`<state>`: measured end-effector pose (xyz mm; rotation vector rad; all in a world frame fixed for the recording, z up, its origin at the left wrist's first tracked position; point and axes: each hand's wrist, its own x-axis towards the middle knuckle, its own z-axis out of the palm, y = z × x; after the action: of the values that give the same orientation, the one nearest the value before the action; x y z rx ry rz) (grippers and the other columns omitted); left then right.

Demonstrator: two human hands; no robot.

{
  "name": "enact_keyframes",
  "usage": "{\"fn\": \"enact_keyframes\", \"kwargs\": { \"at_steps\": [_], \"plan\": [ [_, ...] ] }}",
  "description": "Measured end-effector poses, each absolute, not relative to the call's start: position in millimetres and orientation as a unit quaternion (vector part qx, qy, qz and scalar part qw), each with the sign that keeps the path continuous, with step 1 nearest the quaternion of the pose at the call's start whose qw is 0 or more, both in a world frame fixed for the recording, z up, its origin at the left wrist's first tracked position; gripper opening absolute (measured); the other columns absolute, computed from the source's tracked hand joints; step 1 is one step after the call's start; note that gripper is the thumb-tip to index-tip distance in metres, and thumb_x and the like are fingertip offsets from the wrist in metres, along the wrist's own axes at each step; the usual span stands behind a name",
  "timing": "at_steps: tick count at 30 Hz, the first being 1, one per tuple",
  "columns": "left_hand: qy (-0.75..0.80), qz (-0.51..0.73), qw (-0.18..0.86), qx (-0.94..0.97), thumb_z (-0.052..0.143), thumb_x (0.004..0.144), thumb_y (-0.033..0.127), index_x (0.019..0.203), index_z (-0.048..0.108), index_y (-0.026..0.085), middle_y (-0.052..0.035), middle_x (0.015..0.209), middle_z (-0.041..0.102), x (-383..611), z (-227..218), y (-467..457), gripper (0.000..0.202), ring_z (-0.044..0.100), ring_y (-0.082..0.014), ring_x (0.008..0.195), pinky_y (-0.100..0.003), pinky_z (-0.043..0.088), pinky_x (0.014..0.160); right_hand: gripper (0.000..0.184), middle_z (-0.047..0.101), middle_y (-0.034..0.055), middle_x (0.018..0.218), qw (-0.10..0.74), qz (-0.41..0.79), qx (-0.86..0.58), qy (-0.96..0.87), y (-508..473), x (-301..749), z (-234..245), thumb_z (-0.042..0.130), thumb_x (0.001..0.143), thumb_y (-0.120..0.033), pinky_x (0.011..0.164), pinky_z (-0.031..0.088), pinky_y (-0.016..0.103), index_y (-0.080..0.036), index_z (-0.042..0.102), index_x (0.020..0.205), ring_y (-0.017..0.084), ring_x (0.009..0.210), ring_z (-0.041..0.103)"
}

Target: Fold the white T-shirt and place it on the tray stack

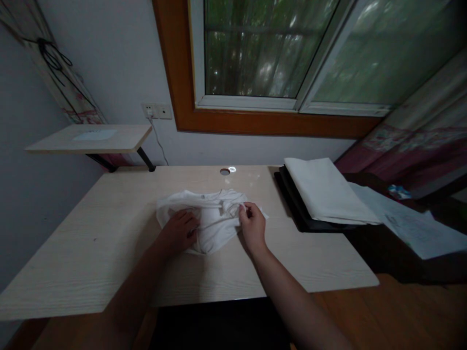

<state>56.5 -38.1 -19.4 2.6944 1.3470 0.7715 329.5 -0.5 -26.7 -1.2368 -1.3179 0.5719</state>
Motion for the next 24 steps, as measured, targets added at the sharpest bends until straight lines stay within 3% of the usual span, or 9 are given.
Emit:
{"fn": "enact_keyframes", "kwargs": {
  "at_steps": [3,5,9,13,18,24],
  "plan": [
    [0.443,0.241,-0.016,0.863,0.062,0.083,0.015,0.099,0.069,0.023,-0.0093,0.100,0.066,52.9,-21.5,-35.7,0.019,0.060,-0.0280,0.101,-0.046,0.050,0.096,0.021,0.051,-0.0091,0.058,0.675,0.366,-0.494,-0.408,2.6,331.8,-21.8,0.062,0.094,-0.043,0.044,0.035,0.021,-0.023,0.059,0.101,0.011,0.043,0.046],
    [0.446,0.248,-0.041,0.859,0.060,0.086,0.016,0.097,0.068,0.022,-0.0091,0.097,0.066,50.5,-23.8,-33.8,0.015,0.060,-0.0271,0.098,-0.045,0.050,0.094,0.024,0.054,-0.0096,0.062,0.717,0.399,-0.458,-0.342,4.5,331.6,-18.4,0.063,0.092,-0.043,0.045,0.039,0.020,-0.024,0.054,0.103,0.010,0.044,0.052],
    [0.467,0.312,-0.073,0.824,0.059,0.088,0.018,0.094,0.067,0.022,-0.0086,0.091,0.066,44.7,-28.8,-30.8,0.011,0.061,-0.0244,0.089,-0.041,0.053,0.086,0.025,0.066,-0.0034,0.088,0.775,0.382,-0.410,-0.292,6.6,329.8,-13.0,0.064,0.091,-0.038,0.077,0.057,0.030,-0.026,0.048,0.106,0.016,0.079,0.073],
    [0.504,0.406,-0.063,0.760,0.062,0.087,0.020,0.094,0.067,0.023,-0.0074,0.089,0.065,40.7,-29.6,-30.8,0.009,0.062,-0.0217,0.085,-0.035,0.054,0.079,0.029,0.065,0.0044,0.116,0.767,0.337,-0.407,-0.363,1.7,328.8,-11.8,0.065,0.094,-0.035,0.103,0.049,0.040,-0.027,0.049,0.117,0.019,0.113,0.066],
    [0.482,0.432,-0.065,0.760,0.061,0.090,0.019,0.094,0.065,0.022,-0.0066,0.088,0.066,44.3,-25.0,-35.7,0.007,0.063,-0.0196,0.083,-0.033,0.055,0.079,0.008,0.063,0.0075,0.116,0.596,0.238,-0.383,-0.665,-10.6,320.5,-19.6,0.063,0.097,-0.027,0.105,0.046,0.043,-0.026,0.069,0.102,0.023,0.115,0.060],
    [0.416,0.425,-0.117,0.796,0.059,0.092,0.012,0.103,0.060,0.021,-0.0063,0.091,0.064,49.7,-22.2,-39.1,0.014,0.062,-0.0178,0.085,-0.031,0.057,0.078,0.038,0.063,0.0108,0.126,0.350,0.180,-0.329,-0.859,-19.9,299.1,-31.5,0.075,0.090,-0.025,0.101,0.050,0.043,-0.024,0.066,0.127,0.027,0.118,0.057]
  ]
}}
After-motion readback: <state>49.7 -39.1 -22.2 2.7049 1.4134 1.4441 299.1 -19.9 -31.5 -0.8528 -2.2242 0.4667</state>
